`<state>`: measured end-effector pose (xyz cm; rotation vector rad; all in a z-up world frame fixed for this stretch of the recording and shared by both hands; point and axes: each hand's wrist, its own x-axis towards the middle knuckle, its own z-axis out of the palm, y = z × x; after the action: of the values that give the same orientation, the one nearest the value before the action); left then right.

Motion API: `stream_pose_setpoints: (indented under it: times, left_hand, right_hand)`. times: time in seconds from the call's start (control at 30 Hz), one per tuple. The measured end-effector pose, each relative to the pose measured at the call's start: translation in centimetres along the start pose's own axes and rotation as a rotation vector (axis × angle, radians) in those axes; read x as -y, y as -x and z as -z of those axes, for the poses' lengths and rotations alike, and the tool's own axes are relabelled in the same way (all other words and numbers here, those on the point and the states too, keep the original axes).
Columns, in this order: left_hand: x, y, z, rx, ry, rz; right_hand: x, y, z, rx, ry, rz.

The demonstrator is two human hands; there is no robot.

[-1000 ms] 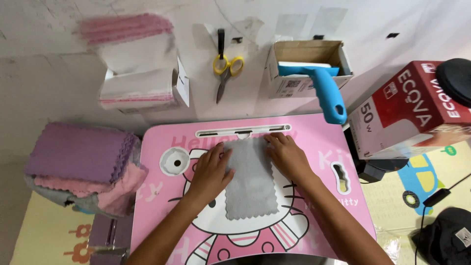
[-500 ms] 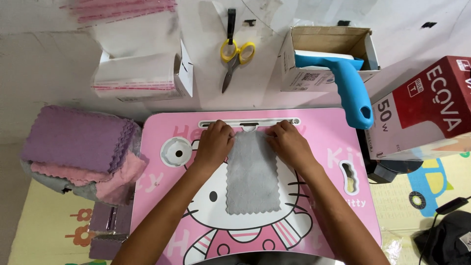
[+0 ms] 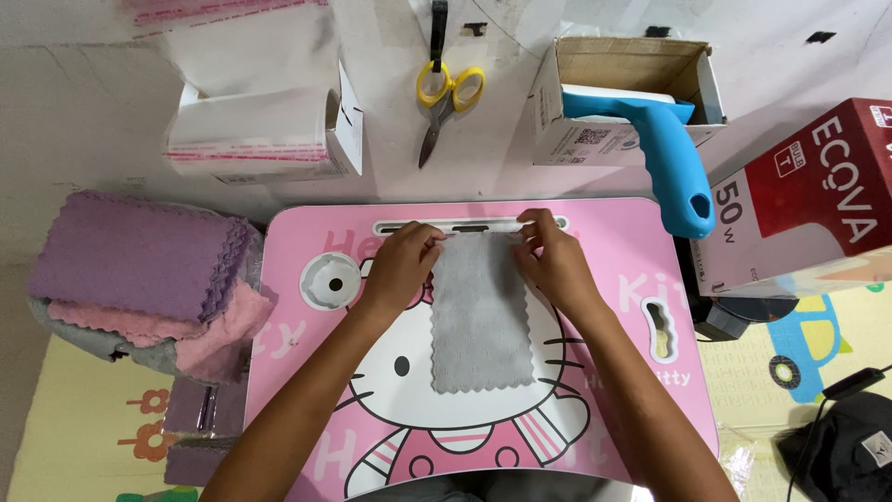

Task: The person cleans a gray cloth and a purple cloth using a lint roller and places the purple cloth into a plastic bag.

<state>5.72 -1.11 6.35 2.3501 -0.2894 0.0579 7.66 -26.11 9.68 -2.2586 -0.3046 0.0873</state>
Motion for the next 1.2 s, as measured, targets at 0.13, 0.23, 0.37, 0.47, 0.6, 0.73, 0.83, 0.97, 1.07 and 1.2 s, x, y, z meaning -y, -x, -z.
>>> stream_pose_setpoints:
  times: [0.13,0.23,0.37,0.47,0.6,0.73,0.83,0.97,1.07,1.2]
  left_hand:
    - [-1.4,0.9,1.3,-0.046,0.034,-0.032]
    - [-2.7,1.9,2.3,-0.078,0.064,-0.039]
    - [-3.2,3.8,3.1,-0.093,0.025,-0.153]
    - [-3.1,5.8,3.2,-0.126,-0.028,-0.274]
    - [-2.2,8.3,2.0,-0.170,-0.186,-0.464]
    - [-2.5,10.8,0.4,-0.212,-0.239,-0.568]
    - [-2.6,12.6,-0.3,-0.113,-0.262,-0.542]
    - [-3.4,14.5,-1.0,-0.100,-0.221,-0.509]
    - [-3.4,15.2,-1.4,-0.118,-0.191,-0.469]
    - [-3.7,15.6,-1.5,-0.121,-0.210,-0.468]
  right_hand:
    - [-0.4,0.2,0.5,-0.040,-0.091,-0.015]
    - [-0.4,1.0,0.9,-0.067,-0.141,-0.033]
    - [-0.2,3.1,1.2,-0.097,-0.111,-0.011]
    - [0.2,5.5,1.6,-0.108,-0.079,0.041]
    - [0.2,8.6,1.9,-0.108,-0.008,0.202]
    - [-2.1,11.2,0.8,-0.099,0.100,0.331]
    - [-5.0,12.7,-0.4,-0.097,0.188,0.419]
    - [-4.6,14.1,-0.5,-0.039,0.297,0.411]
    - [-4.4,14.7,-0.5,-0.008,0.319,0.370]
    - [-5.0,15.3,-1.0,-0.007,0.318,0.358]
